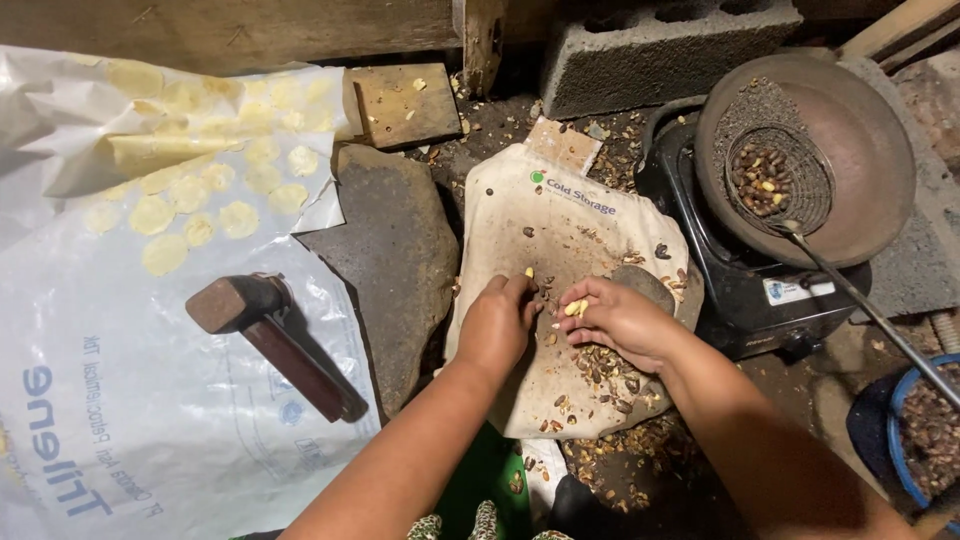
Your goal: Crack nuts with a stone and pound food material with a wooden mallet
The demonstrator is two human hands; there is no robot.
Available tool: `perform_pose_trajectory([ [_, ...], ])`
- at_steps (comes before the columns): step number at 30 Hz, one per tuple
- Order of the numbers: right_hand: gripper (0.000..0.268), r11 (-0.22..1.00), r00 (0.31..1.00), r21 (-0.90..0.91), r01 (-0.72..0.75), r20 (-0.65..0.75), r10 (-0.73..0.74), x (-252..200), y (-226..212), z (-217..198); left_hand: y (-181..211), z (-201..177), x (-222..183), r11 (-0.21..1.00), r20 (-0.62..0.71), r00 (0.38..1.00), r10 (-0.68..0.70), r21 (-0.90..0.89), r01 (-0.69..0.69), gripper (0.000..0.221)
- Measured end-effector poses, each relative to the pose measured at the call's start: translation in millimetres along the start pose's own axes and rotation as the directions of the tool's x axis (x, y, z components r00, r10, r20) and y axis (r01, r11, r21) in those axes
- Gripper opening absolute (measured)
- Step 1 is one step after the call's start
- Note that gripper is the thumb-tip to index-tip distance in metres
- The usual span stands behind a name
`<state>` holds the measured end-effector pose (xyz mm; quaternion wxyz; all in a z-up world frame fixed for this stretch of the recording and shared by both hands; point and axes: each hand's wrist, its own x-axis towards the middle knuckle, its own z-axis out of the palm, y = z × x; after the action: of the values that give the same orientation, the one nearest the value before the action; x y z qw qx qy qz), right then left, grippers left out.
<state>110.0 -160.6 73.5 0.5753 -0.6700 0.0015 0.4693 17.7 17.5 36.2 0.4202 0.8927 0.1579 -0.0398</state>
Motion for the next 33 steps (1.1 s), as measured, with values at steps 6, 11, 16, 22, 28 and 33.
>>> perform_pose_trajectory([
  [6, 0.046, 0.898, 0.967, -0.366, 0.244, 0.017, -0.256, -13.1, -28.5, 27.8, -5.0, -4.0, -15.1, 0.216, 0.322, 0.884, -0.338, -0.888, 0.406, 0.039],
  [11, 0.019, 0.361, 0.823, -0.894, 0.264, 0.015, -0.567, 63.4, -1.7, 20.7, -36.1, -3.4, -18.9, -0.324, 0.568, 0.77, -0.291, -0.816, 0.48, 0.032],
  [16, 0.023, 0.276, 0.929, -0.959, 0.06, -0.048, -0.368, 91.5, 1.8, 24.7, -49.3, -26.4, -26.5, -0.294, 0.48, 0.845, -0.236, -0.864, 0.409, 0.044],
  [22, 0.042, 0.55, 0.888, -0.755, 0.357, 0.092, -0.45, -9.1, -52.1, 106.1, -54.9, -47.8, -40.4, -0.457, 0.425, 0.873, -0.237, -0.842, 0.286, 0.019],
  [28, 0.026, 0.296, 0.713, -0.811, 0.505, 0.199, -0.672, -56.5, -152.3, 124.6, -45.8, -236.2, -24.1, 0.55, 0.067, 0.983, -0.173, -0.821, 0.153, 0.035],
  [33, 0.032, 0.145, 0.77, -0.815, 0.561, 0.45, -0.452, -12.7, -136.7, 255.8, -69.9, -387.1, -94.3, 0.598, -0.223, 0.927, -0.301, -0.802, 0.001, 0.03],
])
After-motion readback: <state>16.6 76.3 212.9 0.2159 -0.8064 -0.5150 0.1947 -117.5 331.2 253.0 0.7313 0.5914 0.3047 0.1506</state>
